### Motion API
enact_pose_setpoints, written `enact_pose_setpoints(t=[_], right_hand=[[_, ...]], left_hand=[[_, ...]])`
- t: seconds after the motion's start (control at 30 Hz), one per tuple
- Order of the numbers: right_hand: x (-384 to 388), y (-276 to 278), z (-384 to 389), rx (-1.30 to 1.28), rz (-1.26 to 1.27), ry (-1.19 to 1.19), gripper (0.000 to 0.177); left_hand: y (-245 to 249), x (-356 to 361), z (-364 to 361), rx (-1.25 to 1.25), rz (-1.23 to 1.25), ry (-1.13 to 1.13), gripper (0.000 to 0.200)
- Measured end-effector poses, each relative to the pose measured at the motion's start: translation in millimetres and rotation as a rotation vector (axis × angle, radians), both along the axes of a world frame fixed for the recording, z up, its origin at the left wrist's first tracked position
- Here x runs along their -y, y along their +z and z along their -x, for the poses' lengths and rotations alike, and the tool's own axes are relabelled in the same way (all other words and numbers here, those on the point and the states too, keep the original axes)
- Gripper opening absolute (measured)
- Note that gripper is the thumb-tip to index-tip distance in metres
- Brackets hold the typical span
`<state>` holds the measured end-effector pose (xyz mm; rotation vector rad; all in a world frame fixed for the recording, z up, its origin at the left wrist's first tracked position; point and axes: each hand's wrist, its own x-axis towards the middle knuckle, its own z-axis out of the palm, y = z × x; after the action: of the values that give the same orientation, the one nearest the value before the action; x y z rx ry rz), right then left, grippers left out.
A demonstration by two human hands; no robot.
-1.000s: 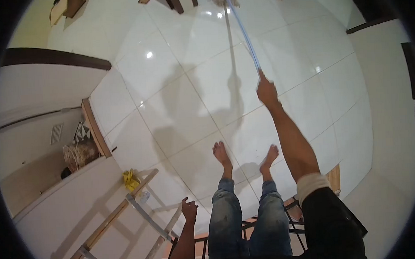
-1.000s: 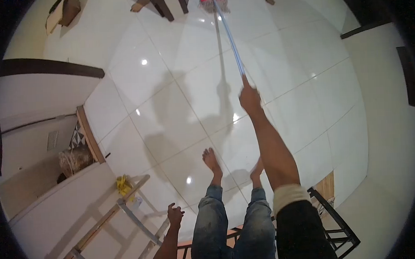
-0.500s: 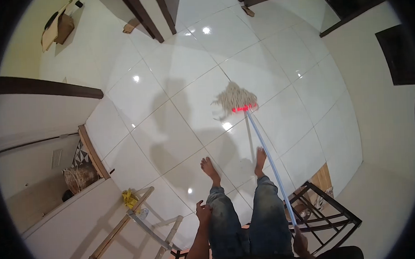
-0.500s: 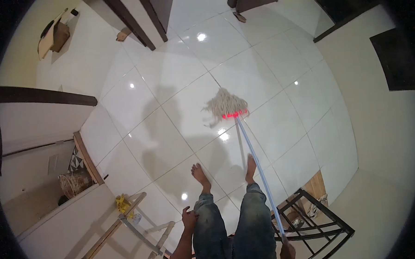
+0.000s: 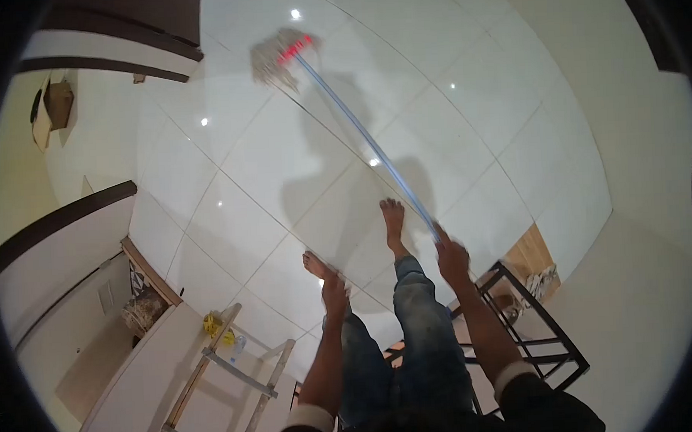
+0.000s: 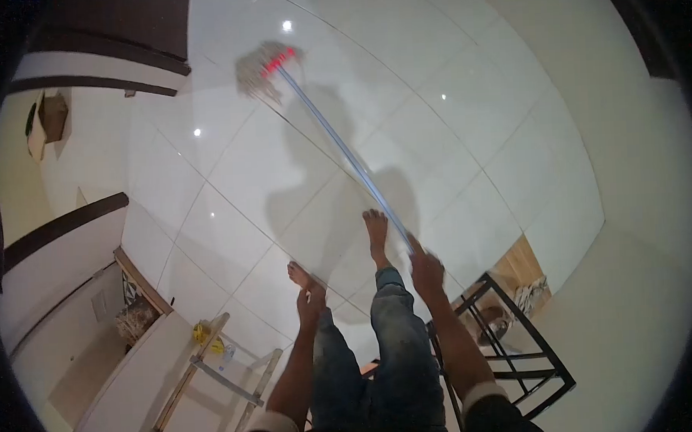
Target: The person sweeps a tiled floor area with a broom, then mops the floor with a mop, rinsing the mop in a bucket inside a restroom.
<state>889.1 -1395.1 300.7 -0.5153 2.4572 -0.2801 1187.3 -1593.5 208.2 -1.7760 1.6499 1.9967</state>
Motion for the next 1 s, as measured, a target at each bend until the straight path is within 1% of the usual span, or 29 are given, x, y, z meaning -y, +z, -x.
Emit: enact_pose_setpoints(t=[0.03,0.07,0.1,0.13,0.17,0.2,0.23,0.27,0.3,0.33,0.37,0.4,0.43,0.5,0.53,0.57,0.63,0.67,0.7,0.73,0.77,0.8,0.83,0.87,0.9,0.93,0.97,1.0], right_hand=[[26,-10,30,-0.020,-0.004,-0.009,0.053],[50,0,57,-0.070,0.099,-0.039,0.052],[61,6,72,0.000,0.138,-0.122,0.049],[59,18,74,0.012,0.112,-0.136,0.048],[53,26,74,0.027,0.085,-0.146,0.047],[37,34,66,0.083,0.057,-0.157,0.047],[17,45,49,0.139,0.031,-0.161,0.046],[-13,55,23,0.145,0.039,-0.177,0.047],[-48,68,-5,0.148,0.050,-0.188,0.048],[-79,91,-28,0.291,-0.080,-0.235,0.049],[-109,113,-55,0.178,0.109,-0.255,0.046],[-138,138,-75,0.281,0.075,-0.299,0.048],[-165,165,-91,0.409,0.017,-0.386,0.051],[-212,215,-108,0.676,-0.096,-0.617,0.058],[-232,236,-107,0.766,-0.142,-0.710,0.062],[-252,261,-102,0.793,-0.166,-0.701,0.063],[-262,300,-53,0.772,-0.137,-0.657,0.066],[-256,318,-20,0.739,-0.109,-0.641,0.067],[-239,335,15,0.707,-0.067,-0.632,0.068],[-212,349,47,0.662,-0.010,-0.627,0.070],[-177,362,73,0.619,0.061,-0.631,0.071],[-138,366,91,0.567,0.150,-0.625,0.073],[-95,369,100,0.534,0.242,-0.612,0.074],[-105,308,112,0.332,0.340,-0.335,0.075],[-80,275,113,0.074,0.407,-0.081,0.076],[-51,247,111,0.043,0.476,-0.095,0.074],[11,243,100,0.012,0.545,-0.105,0.072],[46,218,100,0.013,0.698,0.068,0.060]], left_hand=[[29,15,80,0.174,-0.192,-0.104,0.043],[14,9,121,0.012,-0.377,0.079,0.049],[35,20,193,0.042,-0.485,0.063,0.056],[42,18,244,-0.029,-0.515,0.049,0.065],[37,13,289,-0.033,-0.478,-0.011,0.081],[40,7,329,-0.054,-0.473,0.003,0.088],[36,-4,362,0.005,-0.373,0.005,0.085],[37,-26,383,0.029,-0.269,0.096,0.075],[-2,-55,376,0.025,-0.282,0.090,0.064],[-25,-87,359,0.075,-0.264,0.069,0.063],[-41,-129,328,0.175,-0.251,-0.002,0.062],[-49,-170,301,0.265,-0.269,-0.075,0.061],[-40,-204,274,0.317,-0.310,-0.120,0.061],[40,-243,253,0.301,-0.415,-0.160,0.082],[80,-252,252,0.351,-0.261,-0.300,0.087],[110,-258,247,0.264,-0.236,-0.319,0.087],[174,-231,270,0.059,-0.279,-0.349,0.086],[203,-218,284,-0.069,-0.355,-0.209,0.075],[202,-219,294,-0.153,-0.218,-0.274,0.048],[216,-201,309,-0.260,-0.065,-0.322,0.022],[235,-176,331,-0.176,-0.050,-0.274,0.022],[247,-150,345,-0.231,0.038,-0.221,0.027],[269,-119,360,-0.162,0.027,-0.145,0.029],[296,-77,365,-0.146,-0.051,-0.228,0.033],[303,-53,372,-0.233,0.194,-0.352,0.037],[312,-30,372,-0.290,0.261,-0.390,0.025],[348,5,362,-0.344,0.329,-0.436,0.015],[379,21,347,-0.385,0.339,-0.255,0.015]])
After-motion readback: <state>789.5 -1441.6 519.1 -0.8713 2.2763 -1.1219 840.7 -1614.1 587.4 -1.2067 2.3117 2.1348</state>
